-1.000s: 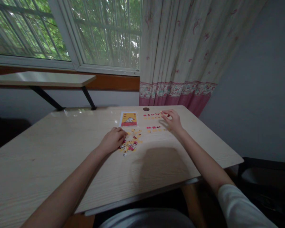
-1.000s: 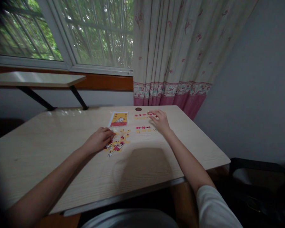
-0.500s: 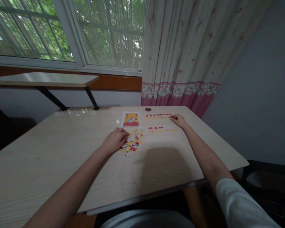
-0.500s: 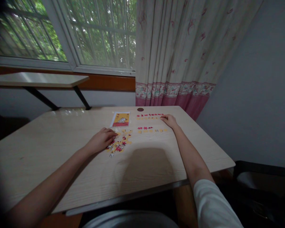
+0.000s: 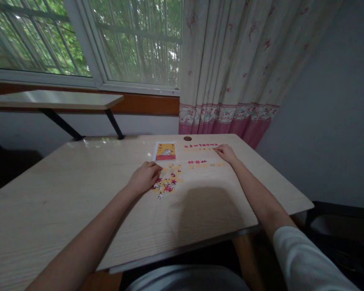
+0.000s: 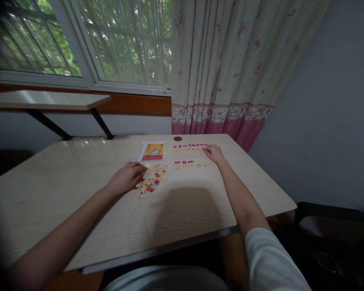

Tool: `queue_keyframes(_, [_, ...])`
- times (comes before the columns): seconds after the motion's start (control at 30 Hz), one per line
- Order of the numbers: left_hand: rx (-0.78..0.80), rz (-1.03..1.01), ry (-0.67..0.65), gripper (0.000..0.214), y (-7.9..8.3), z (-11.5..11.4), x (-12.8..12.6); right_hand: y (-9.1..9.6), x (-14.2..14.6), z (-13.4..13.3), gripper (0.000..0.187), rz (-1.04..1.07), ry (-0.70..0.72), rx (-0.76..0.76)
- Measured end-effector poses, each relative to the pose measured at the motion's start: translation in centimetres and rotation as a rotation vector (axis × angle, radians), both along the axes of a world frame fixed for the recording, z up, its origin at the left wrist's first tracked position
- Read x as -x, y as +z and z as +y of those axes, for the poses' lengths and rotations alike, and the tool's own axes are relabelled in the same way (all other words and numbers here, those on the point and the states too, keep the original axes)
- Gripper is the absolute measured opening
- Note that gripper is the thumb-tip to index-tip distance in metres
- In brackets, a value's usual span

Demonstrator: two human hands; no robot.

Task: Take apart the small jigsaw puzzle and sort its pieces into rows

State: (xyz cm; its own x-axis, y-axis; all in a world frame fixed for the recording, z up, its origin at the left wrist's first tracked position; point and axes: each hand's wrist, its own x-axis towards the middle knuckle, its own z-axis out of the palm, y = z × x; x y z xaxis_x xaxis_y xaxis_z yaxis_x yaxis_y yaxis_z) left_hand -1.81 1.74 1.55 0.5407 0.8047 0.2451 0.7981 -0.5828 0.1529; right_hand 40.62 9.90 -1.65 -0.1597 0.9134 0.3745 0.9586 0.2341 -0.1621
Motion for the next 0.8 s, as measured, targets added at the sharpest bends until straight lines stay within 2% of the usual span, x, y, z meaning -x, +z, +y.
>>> queue_keyframes(0.3, [0.001,0.017,0.024,0.029,0.0,-0.1,0.1,0.2,0.4,-0.3,0.029,-0.073,-0.003,-0.006])
queue_keyframes(0.57, [-0.024,0.002,0.0,0.032,-0.4,0.2,0.3,0.6,1.4,-0.3,0.031,-0.044,0.016,-0.03])
queue_keyframes(0.8, [-0.018,0.026,0.009,0.034,-0.3,0.2,0.2,0.4,1.7,-0.1,0.032,-0.051,0.034,0.025])
